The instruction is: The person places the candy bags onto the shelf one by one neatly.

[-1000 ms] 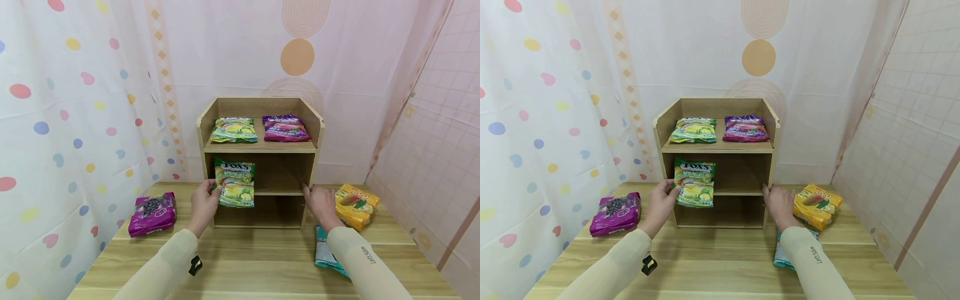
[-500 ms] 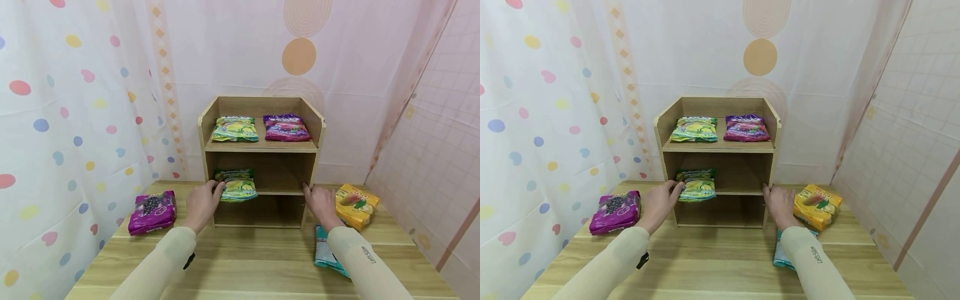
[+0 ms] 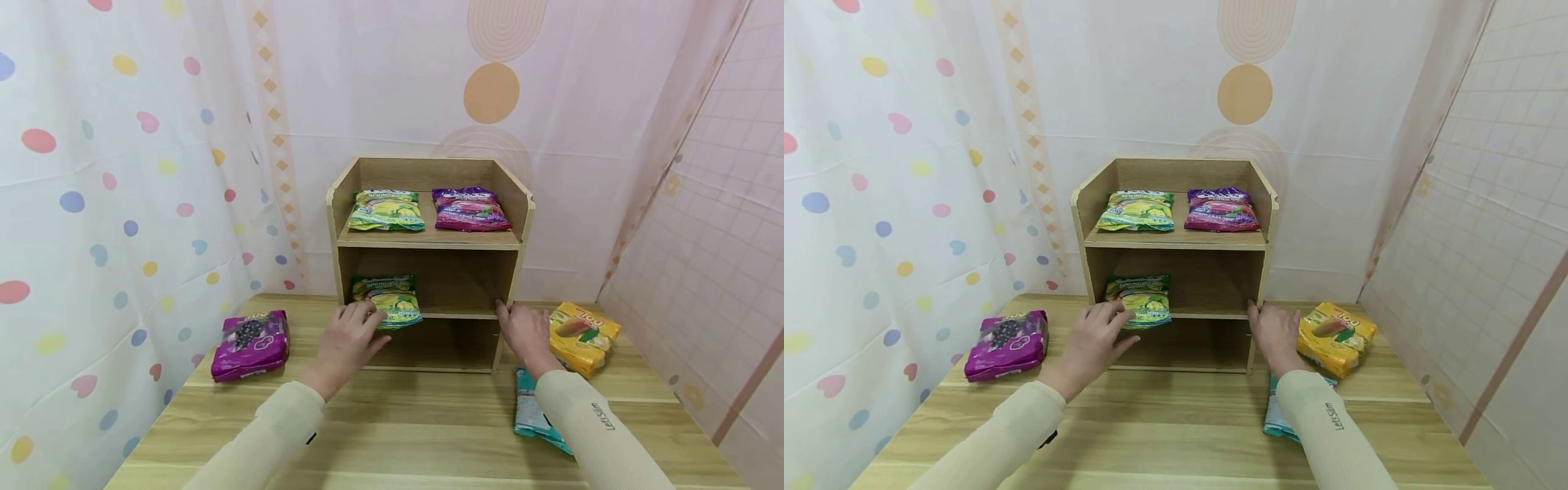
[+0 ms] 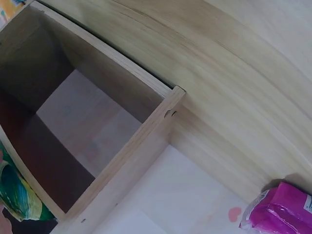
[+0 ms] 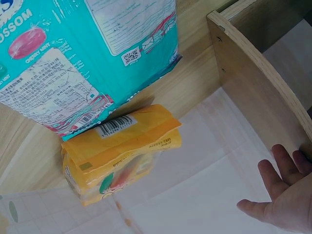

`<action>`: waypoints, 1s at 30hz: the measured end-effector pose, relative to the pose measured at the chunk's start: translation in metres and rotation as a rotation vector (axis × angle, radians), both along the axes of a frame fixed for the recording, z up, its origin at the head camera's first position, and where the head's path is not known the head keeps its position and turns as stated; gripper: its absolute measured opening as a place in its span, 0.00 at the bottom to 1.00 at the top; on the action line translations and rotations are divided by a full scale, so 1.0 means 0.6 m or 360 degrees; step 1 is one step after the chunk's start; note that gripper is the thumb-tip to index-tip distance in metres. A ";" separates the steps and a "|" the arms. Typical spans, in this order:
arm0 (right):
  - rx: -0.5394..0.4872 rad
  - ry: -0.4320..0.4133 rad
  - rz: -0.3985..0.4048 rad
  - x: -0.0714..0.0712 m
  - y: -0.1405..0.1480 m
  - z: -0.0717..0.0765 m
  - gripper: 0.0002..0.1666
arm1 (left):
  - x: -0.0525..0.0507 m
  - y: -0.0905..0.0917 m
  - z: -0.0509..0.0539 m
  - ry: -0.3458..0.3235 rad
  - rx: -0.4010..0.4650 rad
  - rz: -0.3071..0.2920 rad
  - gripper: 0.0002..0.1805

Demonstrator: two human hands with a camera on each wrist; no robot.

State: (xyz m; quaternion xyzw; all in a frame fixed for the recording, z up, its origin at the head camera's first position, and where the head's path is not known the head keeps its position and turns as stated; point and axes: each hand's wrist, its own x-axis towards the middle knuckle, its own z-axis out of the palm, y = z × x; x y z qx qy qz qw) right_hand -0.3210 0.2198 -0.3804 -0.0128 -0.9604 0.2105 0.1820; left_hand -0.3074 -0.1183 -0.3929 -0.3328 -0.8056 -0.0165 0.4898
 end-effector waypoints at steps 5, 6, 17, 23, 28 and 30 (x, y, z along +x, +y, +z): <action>0.0024 0.0025 0.0003 0.000 0.000 -0.001 0.33 | -0.002 0.006 -0.002 0.0167 -0.0115 0.0011 0.10; 0.0022 0.0026 0.0003 0.000 0.000 -0.001 0.33 | -0.002 0.007 -0.001 0.0178 -0.0124 0.0018 0.10; 0.0000 -0.0006 0.0005 0.001 -0.001 -0.001 0.34 | -0.006 0.013 0.000 -0.0031 -0.0135 0.0139 0.15; 0.0009 -0.0003 -0.0002 0.000 -0.002 -0.001 0.33 | -0.005 0.017 -0.003 -0.0144 -0.0195 0.0290 0.24; 0.0010 0.0001 -0.0007 -0.001 -0.002 -0.002 0.33 | -0.001 0.019 -0.008 -0.0121 -0.0235 0.0086 0.22; 0.0013 0.0004 -0.0008 -0.001 -0.001 -0.002 0.33 | 0.001 0.021 -0.011 -0.0111 -0.0270 0.0007 0.22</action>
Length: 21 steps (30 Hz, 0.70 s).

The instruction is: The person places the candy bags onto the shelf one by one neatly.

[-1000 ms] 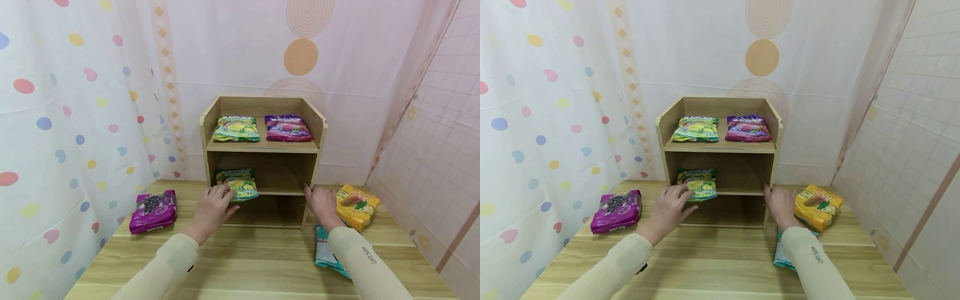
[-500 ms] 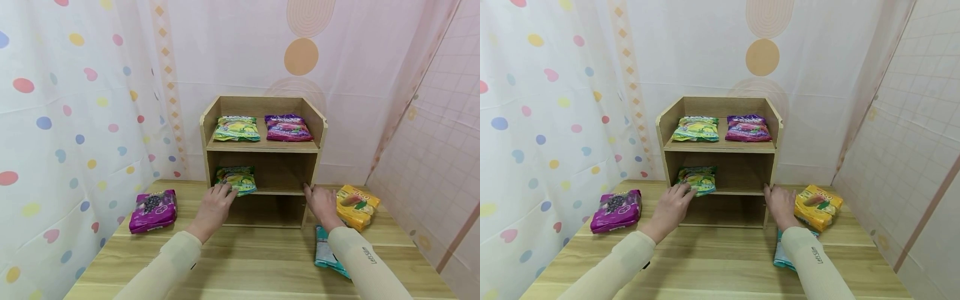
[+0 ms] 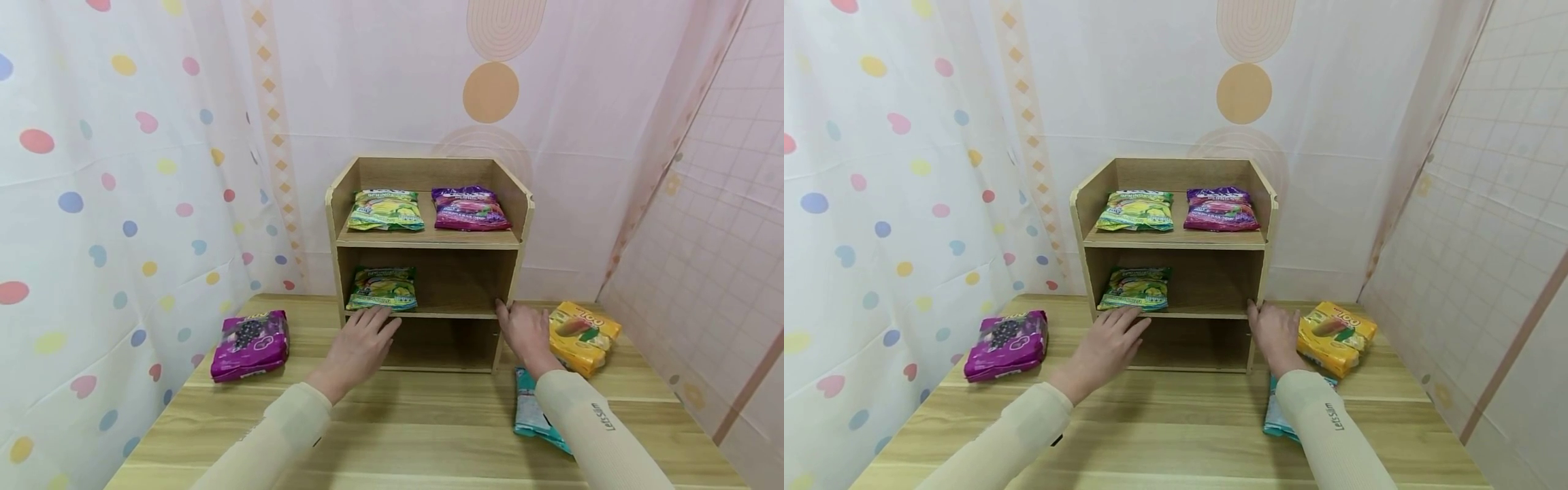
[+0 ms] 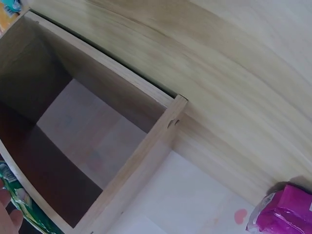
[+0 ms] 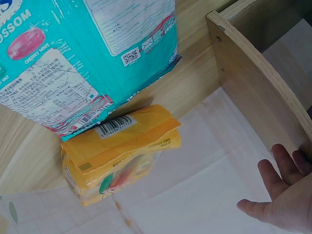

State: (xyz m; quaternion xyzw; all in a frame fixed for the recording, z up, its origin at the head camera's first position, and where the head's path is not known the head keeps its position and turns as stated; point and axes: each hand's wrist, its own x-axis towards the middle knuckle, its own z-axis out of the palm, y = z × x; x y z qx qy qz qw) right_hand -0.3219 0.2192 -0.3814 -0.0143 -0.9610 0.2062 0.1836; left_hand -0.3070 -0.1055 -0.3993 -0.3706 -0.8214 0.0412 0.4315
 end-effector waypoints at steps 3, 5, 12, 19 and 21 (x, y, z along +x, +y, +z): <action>0.0006 0.0002 0.0000 0.000 0.001 0.000 0.33 | 0.002 0.003 -0.004 -0.0013 -0.0031 -0.0018 0.23; 0.0008 0.0006 0.0000 0.000 0.001 0.000 0.33 | 0.003 0.006 -0.005 -0.0043 -0.0033 -0.0002 0.23; -0.0006 -0.0015 0.0004 0.001 0.001 0.001 0.33 | 0.003 0.014 -0.002 -0.0204 -0.0090 0.0151 0.25; 0.0005 -0.0021 -0.0007 0.000 0.000 0.000 0.33 | 0.002 0.018 0.001 -0.0307 -0.0108 0.0243 0.28; 0.0013 -0.0026 -0.0009 -0.001 0.000 -0.001 0.33 | 0.002 0.018 0.002 -0.0330 -0.0113 0.0258 0.29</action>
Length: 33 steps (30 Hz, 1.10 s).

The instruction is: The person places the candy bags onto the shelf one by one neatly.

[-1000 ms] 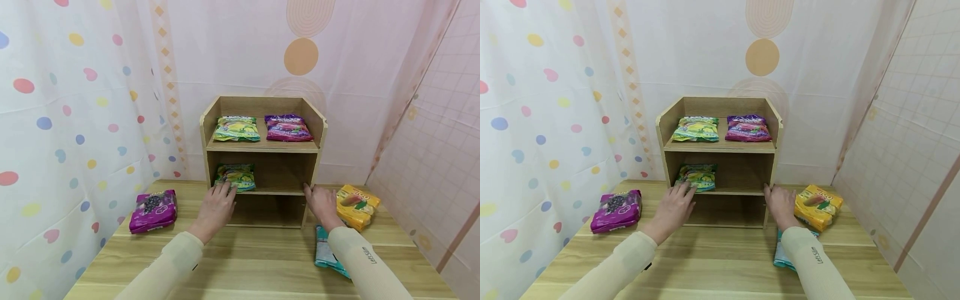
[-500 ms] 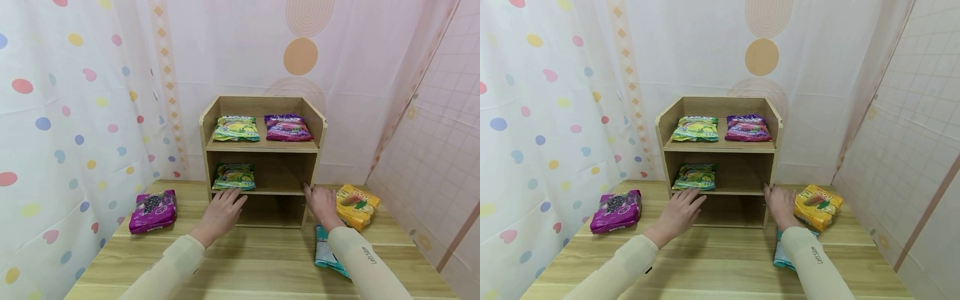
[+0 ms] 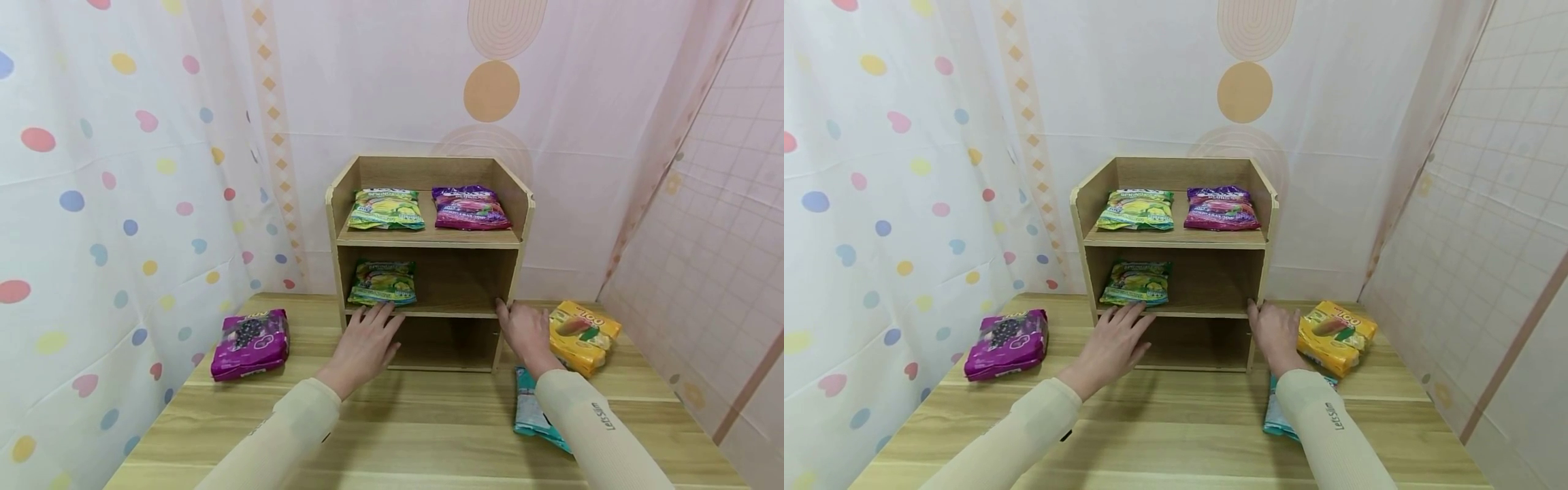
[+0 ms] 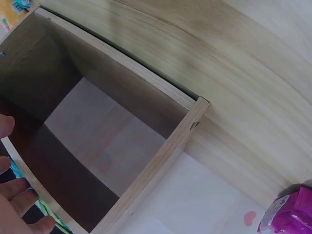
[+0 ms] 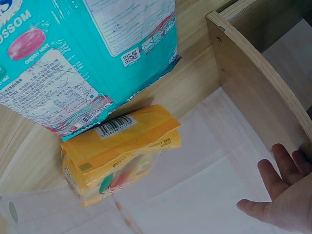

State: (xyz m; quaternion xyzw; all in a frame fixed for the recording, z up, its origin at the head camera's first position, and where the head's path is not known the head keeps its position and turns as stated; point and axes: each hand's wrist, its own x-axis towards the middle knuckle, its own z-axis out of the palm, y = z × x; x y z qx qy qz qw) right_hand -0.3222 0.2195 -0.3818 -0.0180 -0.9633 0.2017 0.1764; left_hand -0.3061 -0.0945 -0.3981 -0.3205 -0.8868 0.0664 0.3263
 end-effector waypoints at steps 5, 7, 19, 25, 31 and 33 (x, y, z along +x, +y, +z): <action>0.0007 -0.0006 -0.0005 0.000 0.000 0.001 0.33 | 0.000 0.003 0.003 -0.0061 -0.0033 0.0057 0.31; 0.0005 -0.0007 -0.0005 0.000 0.000 0.001 0.33 | -0.001 0.004 0.005 -0.0086 -0.0046 0.0080 0.31; 0.0003 0.0009 -0.0004 0.000 0.001 0.000 0.33 | 0.000 0.007 0.010 -0.0213 -0.0107 0.0175 0.37; -0.0010 -0.0006 -0.0006 0.000 0.000 0.002 0.33 | 0.000 0.007 0.012 -0.0282 -0.0154 0.0208 0.41; -0.0002 -0.0024 -0.0001 0.001 0.000 0.003 0.33 | 0.000 0.003 0.008 -0.0351 -0.0025 0.0176 0.39; -0.0005 -0.0023 0.0002 0.001 0.000 0.003 0.33 | 0.000 0.001 0.007 -0.0333 0.0022 0.0164 0.36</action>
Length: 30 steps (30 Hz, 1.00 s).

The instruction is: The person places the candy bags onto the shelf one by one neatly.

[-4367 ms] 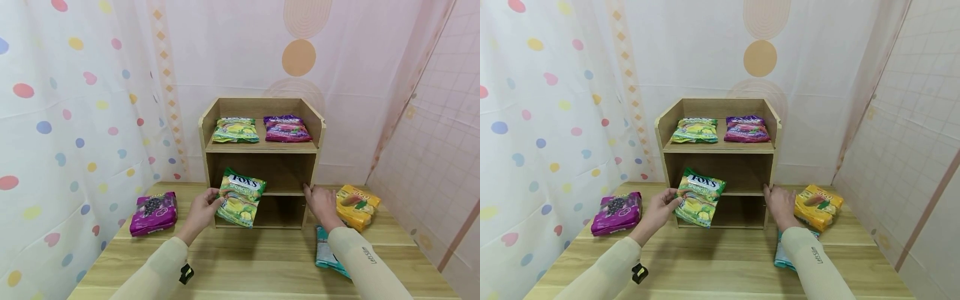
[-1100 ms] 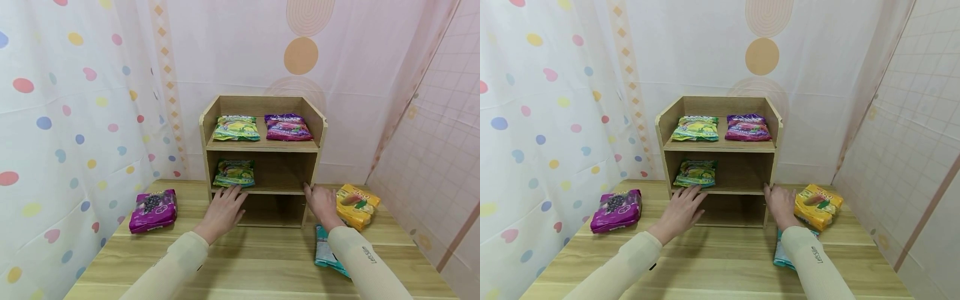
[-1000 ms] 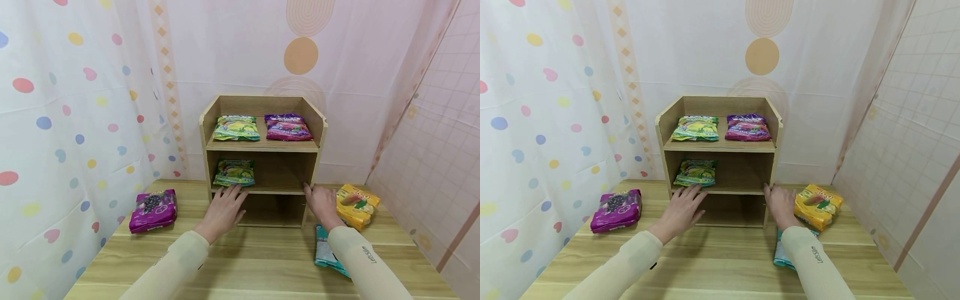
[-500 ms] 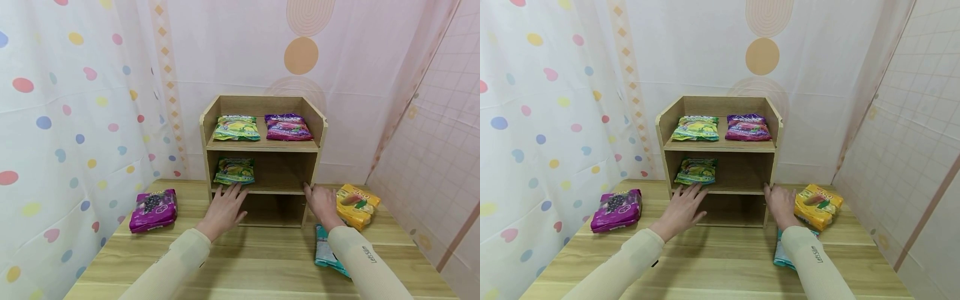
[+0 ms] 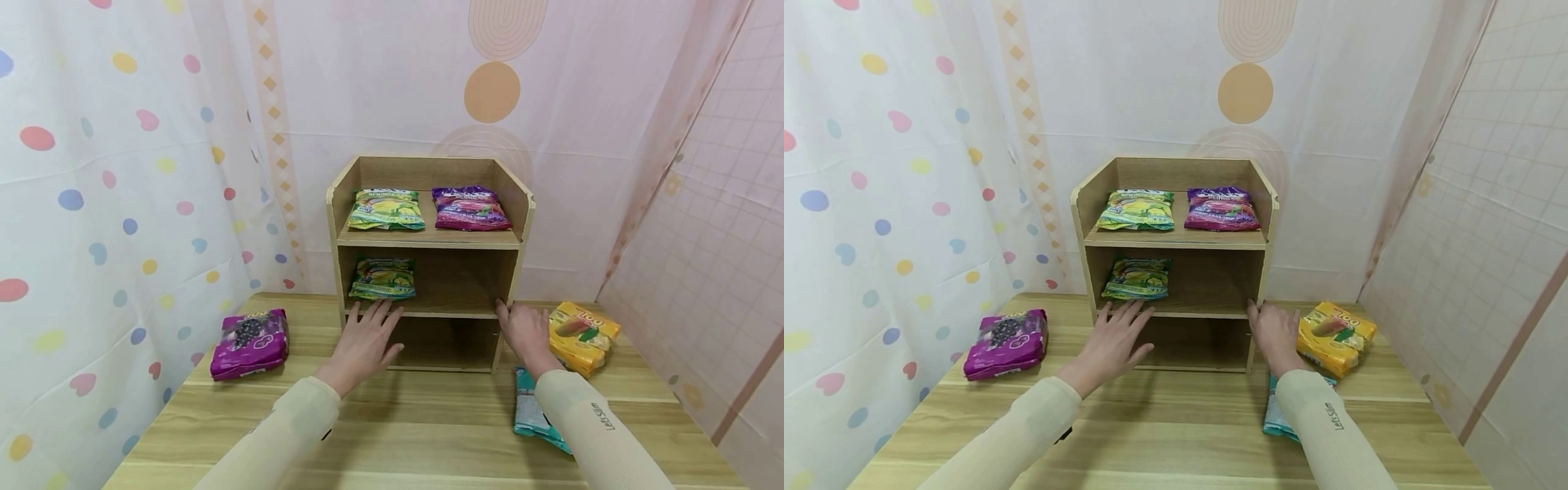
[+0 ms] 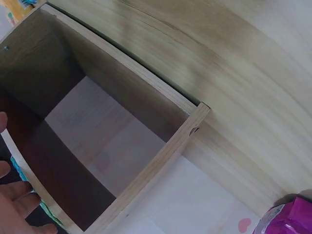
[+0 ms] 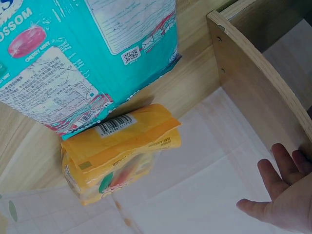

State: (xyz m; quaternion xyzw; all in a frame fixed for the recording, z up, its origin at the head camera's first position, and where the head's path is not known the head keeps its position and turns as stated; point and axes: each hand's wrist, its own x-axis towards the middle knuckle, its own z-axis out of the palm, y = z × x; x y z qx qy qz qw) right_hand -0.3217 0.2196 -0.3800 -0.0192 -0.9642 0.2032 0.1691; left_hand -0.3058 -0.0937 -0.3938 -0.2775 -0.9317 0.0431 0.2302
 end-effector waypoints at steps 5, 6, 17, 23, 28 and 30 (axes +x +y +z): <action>-0.0003 0.0004 0.0002 0.000 0.000 0.000 0.33 | 0.003 -0.004 0.001 0.0103 0.0090 -0.0011 0.32; -0.0001 0.0005 0.0002 0.000 0.000 0.000 0.33 | 0.004 -0.005 0.002 0.0123 0.0107 -0.0013 0.32; -0.0012 0.0003 -0.0002 0.001 -0.001 -0.001 0.33 | 0.008 -0.026 -0.003 0.0396 0.0344 -0.0151 0.23; -0.0016 0.0007 -0.0004 0.000 -0.001 -0.001 0.33 | 0.011 -0.037 -0.006 0.0359 0.0359 -0.0130 0.19; -0.0018 0.0009 0.0000 0.001 -0.001 -0.001 0.33 | 0.012 -0.045 -0.009 0.0251 0.0340 -0.0040 0.18; -0.0018 0.0015 0.0003 0.001 -0.001 -0.001 0.33 | 0.012 -0.048 -0.009 0.0216 0.0340 -0.0013 0.18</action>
